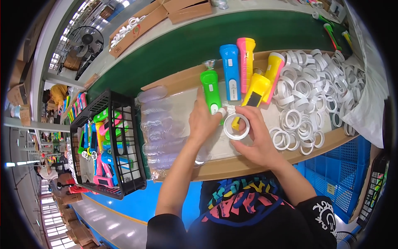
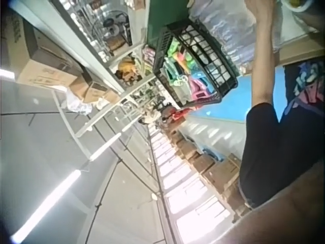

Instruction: Assembling various colored flashlights by attaching plastic components and lenses.

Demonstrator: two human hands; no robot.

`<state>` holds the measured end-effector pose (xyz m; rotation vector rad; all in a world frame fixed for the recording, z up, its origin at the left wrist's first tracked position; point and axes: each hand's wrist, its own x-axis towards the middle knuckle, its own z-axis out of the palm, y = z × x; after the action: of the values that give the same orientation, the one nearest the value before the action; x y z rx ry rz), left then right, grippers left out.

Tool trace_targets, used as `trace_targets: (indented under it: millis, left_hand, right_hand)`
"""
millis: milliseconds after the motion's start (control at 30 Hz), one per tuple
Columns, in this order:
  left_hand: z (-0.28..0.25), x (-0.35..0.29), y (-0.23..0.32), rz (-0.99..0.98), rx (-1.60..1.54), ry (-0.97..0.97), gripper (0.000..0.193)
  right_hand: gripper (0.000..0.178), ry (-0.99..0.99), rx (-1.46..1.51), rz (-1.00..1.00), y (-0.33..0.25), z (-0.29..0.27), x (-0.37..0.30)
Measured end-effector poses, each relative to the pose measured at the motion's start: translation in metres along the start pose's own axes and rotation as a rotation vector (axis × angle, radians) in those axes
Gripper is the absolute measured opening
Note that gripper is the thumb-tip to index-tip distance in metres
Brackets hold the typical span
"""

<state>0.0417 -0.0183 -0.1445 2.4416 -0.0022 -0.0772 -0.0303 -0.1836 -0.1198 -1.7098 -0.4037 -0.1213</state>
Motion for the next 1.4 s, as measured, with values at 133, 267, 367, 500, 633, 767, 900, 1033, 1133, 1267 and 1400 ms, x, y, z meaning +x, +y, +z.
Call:
trace_targets:
  millis: [133,267,367,500,633,767,900,1033,1133,1267,1400]
  left_hand:
    - [-0.032,-0.007,-0.022,-0.012,-0.521,-0.046,0.074]
    - [-0.1,-0.053,0.029,-0.109,-0.587,-0.19,0.068]
    - [-0.121,-0.084,0.03,0.037,-0.437,-0.228,0.068]
    - [-0.138,-0.102,0.052,0.2,-0.199,-0.284,0.068]
    - [-0.144,-0.106,0.061,0.3,-0.149,-0.37,0.066]
    - [-0.143,-0.11,0.05,0.097,-0.435,-0.432,0.063]
    - [-0.138,-0.107,0.053,-0.205,-0.666,-0.425,0.06]
    - [-0.147,-0.105,0.052,-0.147,-0.458,-0.387,0.06]
    - [-0.157,-0.103,0.059,0.486,0.158,-0.347,0.058]
    - [-0.147,-0.101,0.078,0.743,0.378,-0.35,0.052]
    - [-0.137,-0.107,0.064,0.924,0.284,-0.231,0.054]
  right_hand:
    - [0.067,0.039,0.009,0.037,0.003,-0.011,-0.005]
    - [0.067,0.089,0.102,0.089,0.008,-0.018,-0.006]
    - [0.073,0.093,0.158,0.112,0.007,-0.019,-0.002]
    - [0.075,0.056,0.082,0.074,0.003,-0.022,-0.001]
    - [0.073,0.077,-0.085,-0.104,0.003,-0.026,-0.004]
    - [0.068,0.039,-0.035,-0.096,0.001,-0.026,-0.006]
    - [0.063,0.002,-0.115,-0.147,0.006,-0.033,-0.011]
    - [0.056,-0.11,-0.205,-0.229,0.004,-0.046,-0.01]
    - [0.059,-0.258,-0.232,-0.222,-0.014,-0.054,-0.005]
    - [0.064,-0.453,-0.264,-0.173,-0.037,-0.068,0.001]
    - [0.08,-0.476,-0.011,-0.26,-0.034,-0.076,0.003]
